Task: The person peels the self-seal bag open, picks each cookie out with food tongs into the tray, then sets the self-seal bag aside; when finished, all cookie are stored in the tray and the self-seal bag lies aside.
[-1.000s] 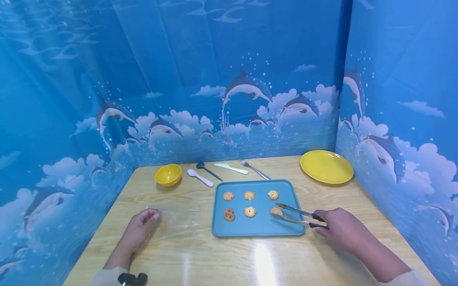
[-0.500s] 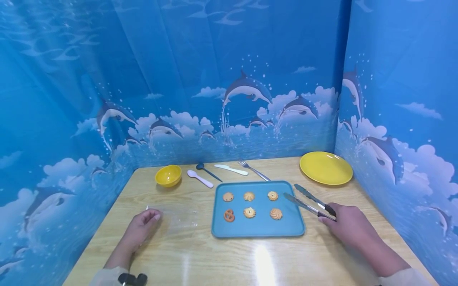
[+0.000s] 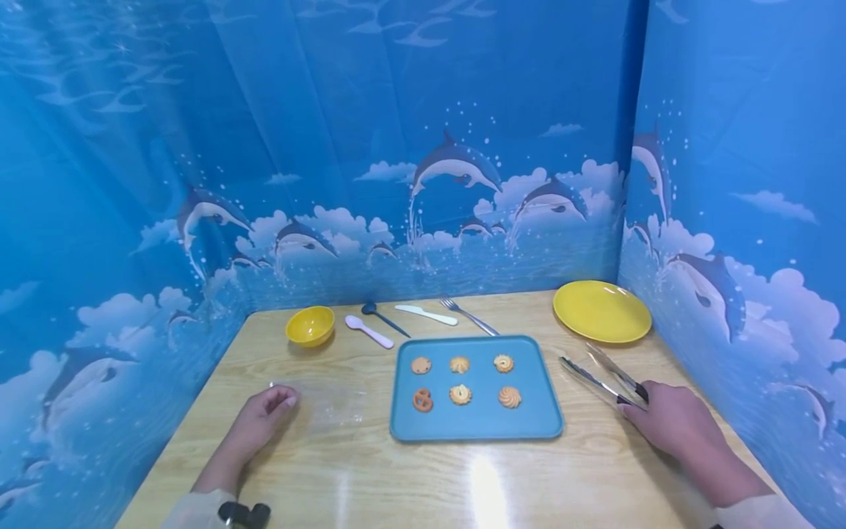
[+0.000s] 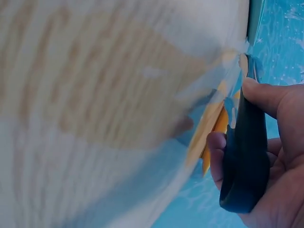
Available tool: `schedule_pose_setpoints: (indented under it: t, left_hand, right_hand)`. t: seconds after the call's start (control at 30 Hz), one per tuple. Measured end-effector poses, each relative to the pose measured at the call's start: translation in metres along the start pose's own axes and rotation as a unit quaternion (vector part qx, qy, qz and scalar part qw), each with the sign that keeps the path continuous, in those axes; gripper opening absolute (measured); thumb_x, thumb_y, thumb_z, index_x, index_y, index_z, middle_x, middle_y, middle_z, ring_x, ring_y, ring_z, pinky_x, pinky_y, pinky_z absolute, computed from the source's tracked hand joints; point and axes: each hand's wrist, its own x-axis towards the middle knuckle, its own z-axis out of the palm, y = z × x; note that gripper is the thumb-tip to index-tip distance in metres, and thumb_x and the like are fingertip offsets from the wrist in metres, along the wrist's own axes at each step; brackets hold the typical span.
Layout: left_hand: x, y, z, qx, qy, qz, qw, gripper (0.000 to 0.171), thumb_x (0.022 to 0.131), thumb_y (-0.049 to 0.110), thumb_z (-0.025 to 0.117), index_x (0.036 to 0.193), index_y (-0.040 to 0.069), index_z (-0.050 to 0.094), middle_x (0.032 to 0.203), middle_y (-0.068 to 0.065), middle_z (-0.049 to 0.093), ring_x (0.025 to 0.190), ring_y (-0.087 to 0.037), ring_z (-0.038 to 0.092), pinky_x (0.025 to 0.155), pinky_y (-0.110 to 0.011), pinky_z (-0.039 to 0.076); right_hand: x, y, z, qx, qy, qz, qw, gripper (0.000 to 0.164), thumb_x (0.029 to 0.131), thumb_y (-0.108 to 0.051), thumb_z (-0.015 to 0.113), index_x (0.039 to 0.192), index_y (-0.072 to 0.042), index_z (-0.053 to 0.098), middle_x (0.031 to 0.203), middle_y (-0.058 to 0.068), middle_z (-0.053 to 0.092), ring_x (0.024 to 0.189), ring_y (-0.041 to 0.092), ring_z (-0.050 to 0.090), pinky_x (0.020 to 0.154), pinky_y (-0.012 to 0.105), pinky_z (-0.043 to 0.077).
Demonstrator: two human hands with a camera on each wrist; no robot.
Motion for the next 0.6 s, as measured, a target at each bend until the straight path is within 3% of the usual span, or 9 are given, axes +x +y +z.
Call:
schedule_pose_setpoints:
  t: [0.27,0.6]
  left_hand:
    - [0.0016,0.0003,0.0002,0.066,0.007,0.034,0.9973,0.013,0.104,0.024,0.06,0.112,0.018,0.066,0.114,-0.003,0.069,0.115,-0.026,0.062,0.101,-0.053,0.048]
    - [0.0043,0.0042,0.0012,0.15,-0.004,0.084,0.9852,0.008,0.1,0.015,0.065,0.097,0.022,0.067,0.097,0.006,0.066,0.094,-0.014,0.061,0.089,-0.043,0.053]
  right_hand:
    - [-0.003,-0.0001,0.0,-0.043,-0.035,0.002,0.998,0.041,0.09,-0.051,0.071,0.078,-0.016,0.052,0.061,0.001,0.041,0.057,0.02,0.043,0.051,0.038,0.032]
    - [-0.0031,0.0039,0.0036,-0.042,-0.051,0.017,0.998,0.044,0.088,-0.054,0.071,0.075,-0.016,0.053,0.062,0.001,0.046,0.056,0.02,0.043,0.05,0.038,0.033]
